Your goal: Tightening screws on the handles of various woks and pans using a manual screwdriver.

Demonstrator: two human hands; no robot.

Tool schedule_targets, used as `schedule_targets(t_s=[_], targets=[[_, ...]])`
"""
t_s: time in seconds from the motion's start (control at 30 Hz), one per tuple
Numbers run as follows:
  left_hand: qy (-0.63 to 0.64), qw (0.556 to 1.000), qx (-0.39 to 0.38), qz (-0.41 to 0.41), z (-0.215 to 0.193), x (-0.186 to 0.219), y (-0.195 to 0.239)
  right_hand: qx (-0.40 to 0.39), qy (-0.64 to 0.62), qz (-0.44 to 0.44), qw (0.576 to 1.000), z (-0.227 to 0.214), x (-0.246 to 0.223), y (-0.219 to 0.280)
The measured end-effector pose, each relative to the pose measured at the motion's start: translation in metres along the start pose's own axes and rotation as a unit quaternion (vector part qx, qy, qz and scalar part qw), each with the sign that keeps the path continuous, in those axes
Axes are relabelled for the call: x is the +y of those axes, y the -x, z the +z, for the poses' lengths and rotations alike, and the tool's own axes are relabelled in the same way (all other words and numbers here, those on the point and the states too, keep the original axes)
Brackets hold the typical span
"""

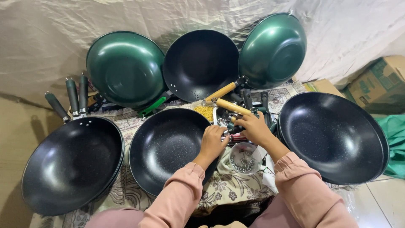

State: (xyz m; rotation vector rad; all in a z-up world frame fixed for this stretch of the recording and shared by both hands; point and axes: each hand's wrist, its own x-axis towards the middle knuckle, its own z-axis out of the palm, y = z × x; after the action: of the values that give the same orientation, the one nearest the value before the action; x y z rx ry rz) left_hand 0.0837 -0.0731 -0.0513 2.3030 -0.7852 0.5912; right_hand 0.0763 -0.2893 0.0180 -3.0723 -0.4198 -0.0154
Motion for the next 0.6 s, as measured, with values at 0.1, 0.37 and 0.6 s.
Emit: schedule_targets(t_s=[0.1, 0.37, 0.6], targets=[[-0.002, 1.000, -0.004, -0.006, 0.000, 0.000, 0.000, -0.002, 0.001, 0.001, 1.000, 0.003, -0.001, -0.001], [0.000, 1.000, -0.020, -0.020, -0.001, 0.001, 0.003, 0.016, 0.007, -0.013, 1.000, 0.009, -0.001, -0.002], [0.021, 1.000, -0.004, -0.013, 0.007, -0.007, 0.007, 0.049, 0.035, -0.051, 0.997, 0.017, -0.006, -0.003]])
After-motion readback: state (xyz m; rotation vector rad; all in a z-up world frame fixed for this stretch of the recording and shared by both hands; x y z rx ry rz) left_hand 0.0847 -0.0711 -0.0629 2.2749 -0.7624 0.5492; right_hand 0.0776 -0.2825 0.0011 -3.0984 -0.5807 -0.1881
